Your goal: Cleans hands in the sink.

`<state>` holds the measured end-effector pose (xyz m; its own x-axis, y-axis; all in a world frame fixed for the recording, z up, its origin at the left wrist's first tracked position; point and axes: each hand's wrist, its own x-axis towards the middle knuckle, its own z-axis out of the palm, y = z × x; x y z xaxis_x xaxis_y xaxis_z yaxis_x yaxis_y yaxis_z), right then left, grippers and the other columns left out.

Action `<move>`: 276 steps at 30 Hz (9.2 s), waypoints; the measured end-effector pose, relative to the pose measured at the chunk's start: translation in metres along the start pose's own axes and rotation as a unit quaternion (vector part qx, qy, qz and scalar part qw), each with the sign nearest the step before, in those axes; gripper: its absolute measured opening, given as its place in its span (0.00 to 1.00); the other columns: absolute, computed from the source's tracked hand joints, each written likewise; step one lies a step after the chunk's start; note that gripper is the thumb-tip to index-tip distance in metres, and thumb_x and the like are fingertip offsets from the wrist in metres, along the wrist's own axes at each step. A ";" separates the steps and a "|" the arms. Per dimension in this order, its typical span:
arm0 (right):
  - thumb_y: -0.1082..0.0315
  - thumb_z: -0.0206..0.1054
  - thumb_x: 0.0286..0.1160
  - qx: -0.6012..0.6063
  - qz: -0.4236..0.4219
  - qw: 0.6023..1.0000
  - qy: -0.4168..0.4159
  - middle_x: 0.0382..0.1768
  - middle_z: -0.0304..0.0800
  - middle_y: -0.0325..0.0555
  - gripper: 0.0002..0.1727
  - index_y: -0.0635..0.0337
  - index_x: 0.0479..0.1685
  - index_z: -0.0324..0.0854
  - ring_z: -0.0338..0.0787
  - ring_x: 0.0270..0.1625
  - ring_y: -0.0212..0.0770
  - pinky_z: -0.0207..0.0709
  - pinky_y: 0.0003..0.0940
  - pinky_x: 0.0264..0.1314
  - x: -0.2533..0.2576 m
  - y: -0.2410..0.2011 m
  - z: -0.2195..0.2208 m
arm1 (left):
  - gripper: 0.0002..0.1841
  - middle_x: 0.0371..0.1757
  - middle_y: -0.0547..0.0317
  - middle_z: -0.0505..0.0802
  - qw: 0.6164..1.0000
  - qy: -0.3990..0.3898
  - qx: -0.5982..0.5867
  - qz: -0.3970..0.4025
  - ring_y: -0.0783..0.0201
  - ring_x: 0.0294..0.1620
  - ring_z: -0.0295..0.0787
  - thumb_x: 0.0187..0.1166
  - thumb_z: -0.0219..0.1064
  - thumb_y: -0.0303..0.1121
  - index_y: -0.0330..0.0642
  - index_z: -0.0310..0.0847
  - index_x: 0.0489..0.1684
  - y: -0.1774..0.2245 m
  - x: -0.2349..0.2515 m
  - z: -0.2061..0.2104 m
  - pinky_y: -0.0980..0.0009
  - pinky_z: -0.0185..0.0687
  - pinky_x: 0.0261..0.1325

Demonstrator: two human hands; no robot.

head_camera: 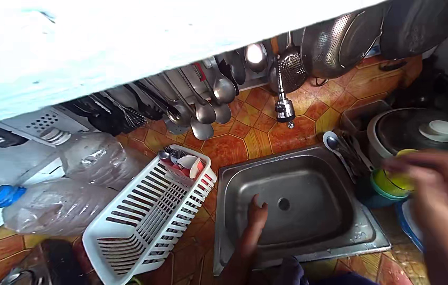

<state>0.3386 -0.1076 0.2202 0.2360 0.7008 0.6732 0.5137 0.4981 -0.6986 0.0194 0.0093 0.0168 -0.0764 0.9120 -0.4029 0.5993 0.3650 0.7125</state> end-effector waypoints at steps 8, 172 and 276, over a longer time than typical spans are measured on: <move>0.63 0.72 0.78 -0.150 0.130 0.970 -0.138 0.69 0.83 0.68 0.28 0.67 0.76 0.77 0.83 0.72 0.66 0.75 0.63 0.74 0.090 0.088 0.165 | 0.27 0.85 0.36 0.71 0.992 -0.119 -0.033 0.017 0.42 0.86 0.68 0.88 0.62 0.35 0.36 0.67 0.85 0.036 -0.003 -0.018 0.44 0.66 0.84; 0.47 0.63 0.86 -0.189 0.235 0.765 -0.569 0.68 0.86 0.63 0.27 0.60 0.69 0.85 0.80 0.77 0.63 0.66 0.63 0.83 -0.082 0.135 0.075 | 0.29 0.42 0.41 0.91 0.926 -0.267 0.196 0.179 0.53 0.42 0.87 0.93 0.50 0.49 0.28 0.86 0.48 0.100 0.046 0.004 0.53 0.82 0.53; 0.76 0.60 0.82 -0.053 -0.235 0.617 -0.749 0.92 0.63 0.38 0.31 0.46 0.86 0.73 0.50 0.96 0.56 0.42 0.64 0.93 -0.147 0.190 0.235 | 0.20 0.78 0.33 0.80 0.880 0.250 0.286 0.285 0.36 0.81 0.75 0.74 0.60 0.29 0.37 0.89 0.63 -0.116 -0.033 -0.095 0.45 0.73 0.79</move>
<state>0.2077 0.0044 -0.0685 -0.9463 0.2173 -0.2392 0.3050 0.8453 -0.4386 -0.1233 -0.0458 0.0021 0.1118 0.9367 0.3318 0.9459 -0.2027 0.2534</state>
